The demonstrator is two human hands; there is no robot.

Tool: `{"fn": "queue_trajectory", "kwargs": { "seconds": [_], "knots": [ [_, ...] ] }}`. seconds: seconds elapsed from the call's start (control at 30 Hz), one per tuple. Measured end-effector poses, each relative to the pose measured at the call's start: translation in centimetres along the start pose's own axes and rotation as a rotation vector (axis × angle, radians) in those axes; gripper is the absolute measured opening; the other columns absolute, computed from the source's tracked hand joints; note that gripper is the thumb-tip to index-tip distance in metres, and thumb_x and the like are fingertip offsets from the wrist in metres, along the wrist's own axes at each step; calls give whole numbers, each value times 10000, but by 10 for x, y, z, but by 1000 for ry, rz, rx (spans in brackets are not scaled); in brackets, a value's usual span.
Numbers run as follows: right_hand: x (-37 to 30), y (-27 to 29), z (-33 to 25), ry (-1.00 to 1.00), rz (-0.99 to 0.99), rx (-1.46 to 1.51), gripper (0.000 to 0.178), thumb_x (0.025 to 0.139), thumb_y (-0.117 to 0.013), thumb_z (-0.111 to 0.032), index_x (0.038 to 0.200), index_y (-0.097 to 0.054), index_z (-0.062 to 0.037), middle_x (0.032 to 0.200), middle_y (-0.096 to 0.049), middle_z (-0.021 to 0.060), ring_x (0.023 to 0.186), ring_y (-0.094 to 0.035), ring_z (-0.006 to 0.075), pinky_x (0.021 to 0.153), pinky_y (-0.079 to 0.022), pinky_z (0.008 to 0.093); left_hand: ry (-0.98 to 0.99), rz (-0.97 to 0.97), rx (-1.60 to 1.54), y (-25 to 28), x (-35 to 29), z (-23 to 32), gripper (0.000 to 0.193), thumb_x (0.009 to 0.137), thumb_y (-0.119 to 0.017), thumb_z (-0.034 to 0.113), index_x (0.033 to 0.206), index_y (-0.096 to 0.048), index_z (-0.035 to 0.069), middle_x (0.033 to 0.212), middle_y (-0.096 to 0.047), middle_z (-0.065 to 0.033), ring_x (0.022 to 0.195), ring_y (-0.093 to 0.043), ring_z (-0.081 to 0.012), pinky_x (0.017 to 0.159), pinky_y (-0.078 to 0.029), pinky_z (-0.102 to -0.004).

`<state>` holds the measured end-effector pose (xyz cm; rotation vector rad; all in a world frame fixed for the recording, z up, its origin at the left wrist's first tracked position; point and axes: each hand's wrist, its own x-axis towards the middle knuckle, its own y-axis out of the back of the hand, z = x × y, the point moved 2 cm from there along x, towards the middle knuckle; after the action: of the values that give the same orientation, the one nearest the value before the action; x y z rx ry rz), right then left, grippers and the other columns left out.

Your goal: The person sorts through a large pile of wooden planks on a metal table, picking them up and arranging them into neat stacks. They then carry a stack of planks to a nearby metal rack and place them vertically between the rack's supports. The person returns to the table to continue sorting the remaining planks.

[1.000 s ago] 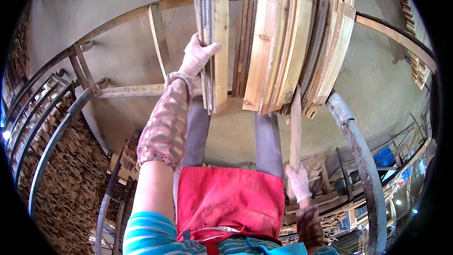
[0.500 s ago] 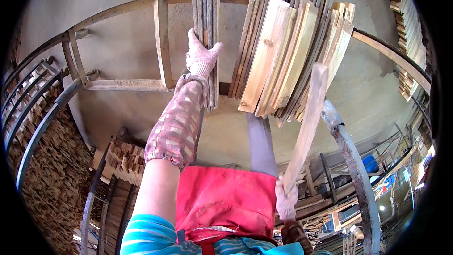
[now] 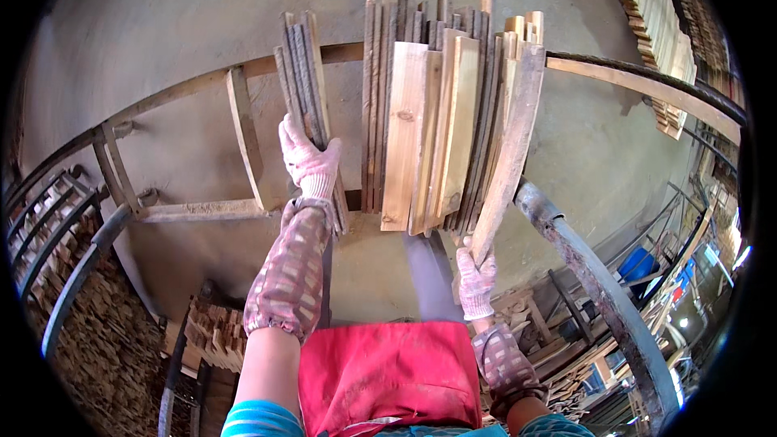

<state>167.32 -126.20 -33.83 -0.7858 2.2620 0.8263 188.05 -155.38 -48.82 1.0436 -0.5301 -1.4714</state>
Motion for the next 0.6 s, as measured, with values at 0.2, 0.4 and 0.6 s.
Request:
{"fn": "queue_trajectory", "kwargs": {
  "seconds": [0.2,0.4,0.6],
  "knots": [
    [41,-7,5,78,84,-108,596,873,-749,-106,1404,-498,-4,1014,-597,20,846,-577,108,806,-524,281,-292,-212,-237,-18,-24,46,912,927,-706,436,1602,-234,45,1611,-331,-214,1468,-367,-349,1227,-264,-418],
    [124,-46,-10,426,236,-649,673,874,-785,-368,1315,-525,69,1112,-685,194,936,-682,325,883,-541,439,874,-588,-947,-119,43,13,823,969,-417,735,1497,-500,109,1503,-524,-137,1318,-521,-334,1118,-407,-431],
    [176,-84,-46,573,287,-846,866,889,-723,-485,1465,-396,73,1253,-578,298,1010,-648,444,866,-555,517,936,-829,-1095,-155,54,2,798,976,-418,723,1479,-516,112,1471,-546,-135,1288,-539,-330,1096,-425,-432]
  ]
}}
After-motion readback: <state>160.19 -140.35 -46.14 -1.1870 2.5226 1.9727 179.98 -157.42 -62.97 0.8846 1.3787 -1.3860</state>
